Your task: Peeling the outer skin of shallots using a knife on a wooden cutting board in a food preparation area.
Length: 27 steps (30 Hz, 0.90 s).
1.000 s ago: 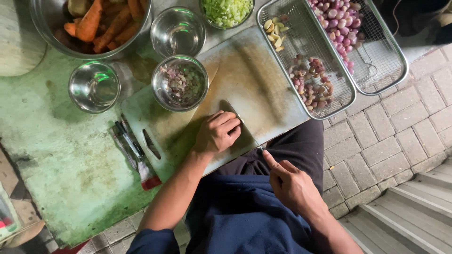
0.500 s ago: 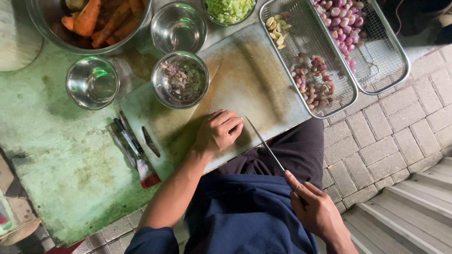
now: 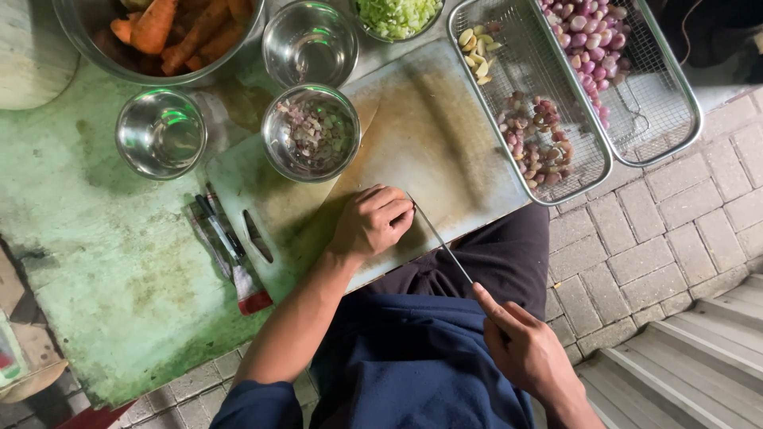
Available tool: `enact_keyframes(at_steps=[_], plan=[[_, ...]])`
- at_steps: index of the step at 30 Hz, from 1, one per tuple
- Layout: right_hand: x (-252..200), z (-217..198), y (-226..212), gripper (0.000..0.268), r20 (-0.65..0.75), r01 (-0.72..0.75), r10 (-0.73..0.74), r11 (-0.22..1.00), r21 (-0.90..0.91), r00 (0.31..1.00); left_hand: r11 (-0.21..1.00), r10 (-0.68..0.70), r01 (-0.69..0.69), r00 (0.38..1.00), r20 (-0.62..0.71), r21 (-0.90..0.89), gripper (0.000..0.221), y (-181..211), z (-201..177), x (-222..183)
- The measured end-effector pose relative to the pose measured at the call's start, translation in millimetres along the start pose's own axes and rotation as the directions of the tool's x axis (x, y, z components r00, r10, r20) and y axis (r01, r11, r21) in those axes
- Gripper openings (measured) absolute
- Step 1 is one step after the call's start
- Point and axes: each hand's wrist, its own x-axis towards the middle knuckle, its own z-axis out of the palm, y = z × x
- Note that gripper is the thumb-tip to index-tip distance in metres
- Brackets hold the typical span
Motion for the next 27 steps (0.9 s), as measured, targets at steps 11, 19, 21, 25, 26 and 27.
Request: enact_keyframes(at_steps=[11,19,21,25,26,27], plan=[[35.8,5.4,-6.9,0.058,-0.018,0.110,-0.109,0.992,0.055,0.994,0.999,0.025,-0.024,1.000,-0.009,0.020,0.018,0.3,0.4,0.8],[-16.9,-4.2,9.2,0.056,0.045,-0.150,0.147,0.985,0.082,0.988,1.000,0.014,-0.014,1.000,-0.012,0.007,0.016,0.2,0.9,-1.5],[-17.6,-1.9,8.5,0.057,0.040,-0.146,0.143,0.985,0.086,0.989,1.000,0.017,-0.017,1.000,-0.005,0.005,0.016,1.4,1.1,-2.0],[-12.7,1.0,8.3,0.057,0.044,-0.121,0.118,0.990,0.079,0.992,1.000,0.022,-0.022,1.000,-0.001,0.012,0.015,-1.6,3.0,-3.8],[-12.6,1.1,8.3,0.057,0.044,-0.120,0.117,0.990,0.079,0.992,1.000,0.022,-0.022,1.000,0.000,0.013,0.015,-1.0,2.4,-3.1],[-12.3,1.6,8.3,0.057,0.044,-0.111,0.108,0.991,0.071,0.993,1.000,0.025,-0.025,1.000,-0.004,0.013,0.016,-0.8,2.0,-2.6]])
